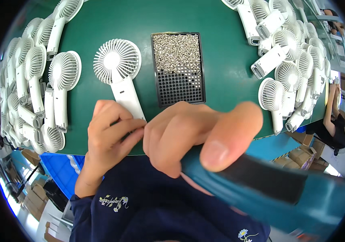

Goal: Assembling small portable fans using an electric screwdriver on a production line.

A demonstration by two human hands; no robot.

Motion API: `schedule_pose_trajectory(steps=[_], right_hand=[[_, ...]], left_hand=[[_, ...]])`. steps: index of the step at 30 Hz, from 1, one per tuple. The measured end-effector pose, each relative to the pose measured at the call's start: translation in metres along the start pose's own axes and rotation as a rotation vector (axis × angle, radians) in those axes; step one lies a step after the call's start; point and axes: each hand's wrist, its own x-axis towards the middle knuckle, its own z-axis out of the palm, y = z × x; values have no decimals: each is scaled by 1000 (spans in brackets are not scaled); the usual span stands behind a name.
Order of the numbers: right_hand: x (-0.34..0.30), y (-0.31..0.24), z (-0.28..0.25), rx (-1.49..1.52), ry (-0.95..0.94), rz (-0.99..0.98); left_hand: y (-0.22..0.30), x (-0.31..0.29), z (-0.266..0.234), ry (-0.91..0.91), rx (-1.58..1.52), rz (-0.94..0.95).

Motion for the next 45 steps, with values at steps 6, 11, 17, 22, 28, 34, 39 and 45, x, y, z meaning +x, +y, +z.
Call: schedule_pose_trajectory(steps=[6,11,17,22,28,34,39,45], right_hand=[[-9,5,15,-89,0,37],[-11,11,14,-176,-24,58],[-8,12,14,-208,-50,67],[-9,18,11,-232,-109,58],[-11,23,7,-135,-149,66],[9,-2,8,-205,16,-72],[26,-20,-45,-251,134,-218],[20,-13,-66,-323,24,-136]], left_hand=[[-10,-11,6,34,-56,-67],[-12,-15,10,55,-74,-62],[-12,-14,10,73,-63,-53],[-13,-15,11,43,-61,-56],[-17,-19,12,45,-62,-60],[-15,-14,14,126,-61,-48],[-20,-2,27,160,-18,55],[-23,-2,34,220,26,79]])
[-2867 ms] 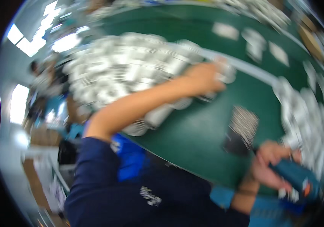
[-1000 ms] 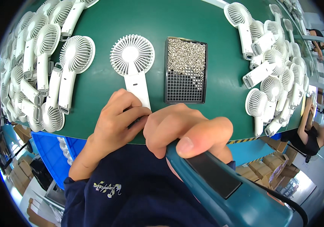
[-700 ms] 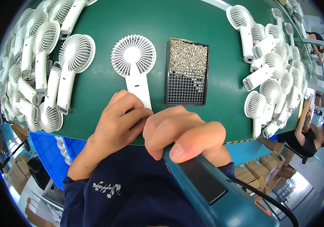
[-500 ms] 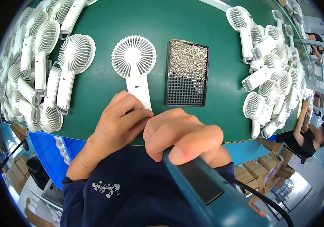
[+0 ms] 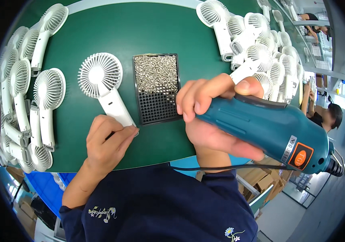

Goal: Assembling small portable fans using an electric screwdriver on a production line.

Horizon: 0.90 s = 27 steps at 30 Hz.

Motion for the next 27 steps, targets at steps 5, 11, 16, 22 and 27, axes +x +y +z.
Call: schedule_pose_trajectory(steps=[5,11,16,22,27], right_hand=[[-4,9,2,117,103,15],[-3,11,-8,23,-9,68],[-1,12,-8,35,-12,66],[0,8,10,83,150,-49],[1,-21,45,5,122,30]], left_hand=[[3,2,0,-17,7,-65],[1,5,-3,-36,-29,-55],[6,2,-11,-90,0,-121],[0,3,-26,-212,56,-178],[0,4,-15,-182,87,-166]])
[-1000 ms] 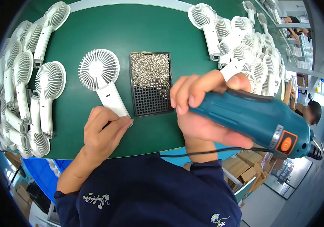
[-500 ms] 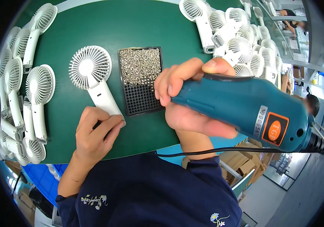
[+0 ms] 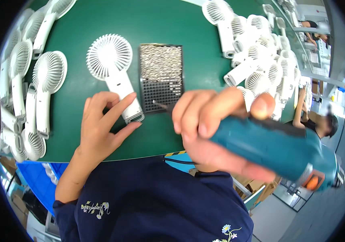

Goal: Assembling small portable fans using an electric screwdriver on a production line.

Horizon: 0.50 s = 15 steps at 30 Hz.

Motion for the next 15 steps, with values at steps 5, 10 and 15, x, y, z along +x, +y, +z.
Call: schedule_pose_trajectory(steps=[5,10,15], right_hand=[[-17,12,26,106,-159,28],[-27,19,25,75,-162,105],[-32,22,27,72,-129,140]], left_hand=[[-5,-3,3,27,2,27],[-4,-5,7,61,-13,38],[-2,-6,8,65,-22,35]])
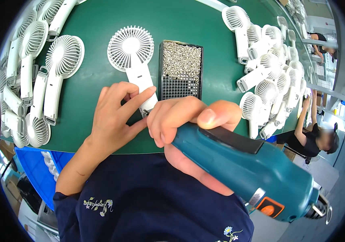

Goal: Assembling small portable fans using an electric screwdriver on a production line.

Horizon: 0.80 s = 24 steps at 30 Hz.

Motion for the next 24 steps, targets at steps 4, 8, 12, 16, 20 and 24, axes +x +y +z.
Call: schedule_pose_trajectory(steps=[4,8,12,16,20,24], right_hand=[[-5,1,10,40,-34,-8],[-4,8,11,10,-27,-34],[13,4,6,69,11,-193],[30,-28,-17,21,143,-249],[19,-29,-49,45,302,-206],[-1,-24,-66,15,388,-189]], left_hand=[[0,-4,0,1,8,-6],[-4,0,0,0,6,-5],[0,10,-10,-44,42,-30],[6,14,-25,-105,118,-111],[-2,38,-30,-39,95,-297],[-41,119,10,23,89,-170]])
